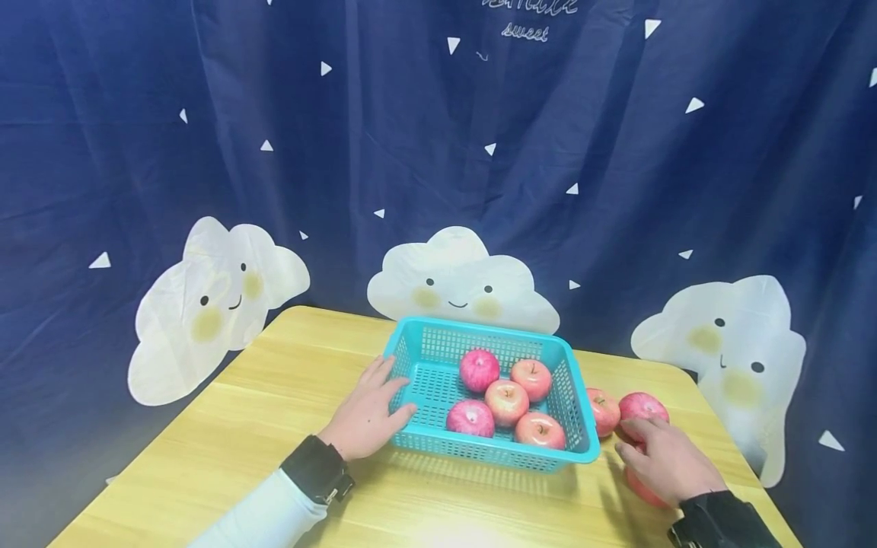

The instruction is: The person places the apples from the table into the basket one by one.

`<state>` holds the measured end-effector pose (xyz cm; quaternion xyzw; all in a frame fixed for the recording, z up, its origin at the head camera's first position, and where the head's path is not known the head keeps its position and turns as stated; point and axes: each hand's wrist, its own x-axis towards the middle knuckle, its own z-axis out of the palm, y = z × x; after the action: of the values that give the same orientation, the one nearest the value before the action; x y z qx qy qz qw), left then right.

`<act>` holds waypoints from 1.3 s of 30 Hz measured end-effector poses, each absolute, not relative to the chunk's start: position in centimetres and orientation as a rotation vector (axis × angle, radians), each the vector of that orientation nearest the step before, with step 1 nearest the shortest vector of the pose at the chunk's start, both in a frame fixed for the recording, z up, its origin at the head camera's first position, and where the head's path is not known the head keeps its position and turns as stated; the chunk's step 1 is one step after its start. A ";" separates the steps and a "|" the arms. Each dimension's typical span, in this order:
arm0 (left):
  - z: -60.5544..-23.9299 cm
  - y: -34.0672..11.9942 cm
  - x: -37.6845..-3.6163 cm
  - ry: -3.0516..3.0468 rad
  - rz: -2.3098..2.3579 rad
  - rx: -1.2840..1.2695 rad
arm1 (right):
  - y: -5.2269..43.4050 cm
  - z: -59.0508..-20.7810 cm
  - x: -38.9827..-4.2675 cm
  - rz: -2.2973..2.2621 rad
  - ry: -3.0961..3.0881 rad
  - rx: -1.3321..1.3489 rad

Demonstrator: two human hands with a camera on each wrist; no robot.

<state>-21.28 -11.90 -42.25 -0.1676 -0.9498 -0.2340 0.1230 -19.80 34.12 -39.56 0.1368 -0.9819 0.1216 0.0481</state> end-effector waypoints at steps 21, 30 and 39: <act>-42.3 -11.9 -21.2 -2.781 -0.671 -0.484 | 34.9 -40.7 -20.0 0.286 -3.161 0.225; -42.3 -11.9 -21.1 -2.774 -0.698 -0.487 | 35.3 -41.3 -20.0 0.287 -3.177 0.163; -42.3 -12.0 -21.3 -2.771 -0.706 -0.501 | 35.6 -41.6 -19.8 0.343 -3.278 0.020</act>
<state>-21.27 -11.99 -42.26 -0.1714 -0.9477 -0.2414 0.1189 -19.80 35.56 -41.60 0.0061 -0.9916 0.1037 -0.0771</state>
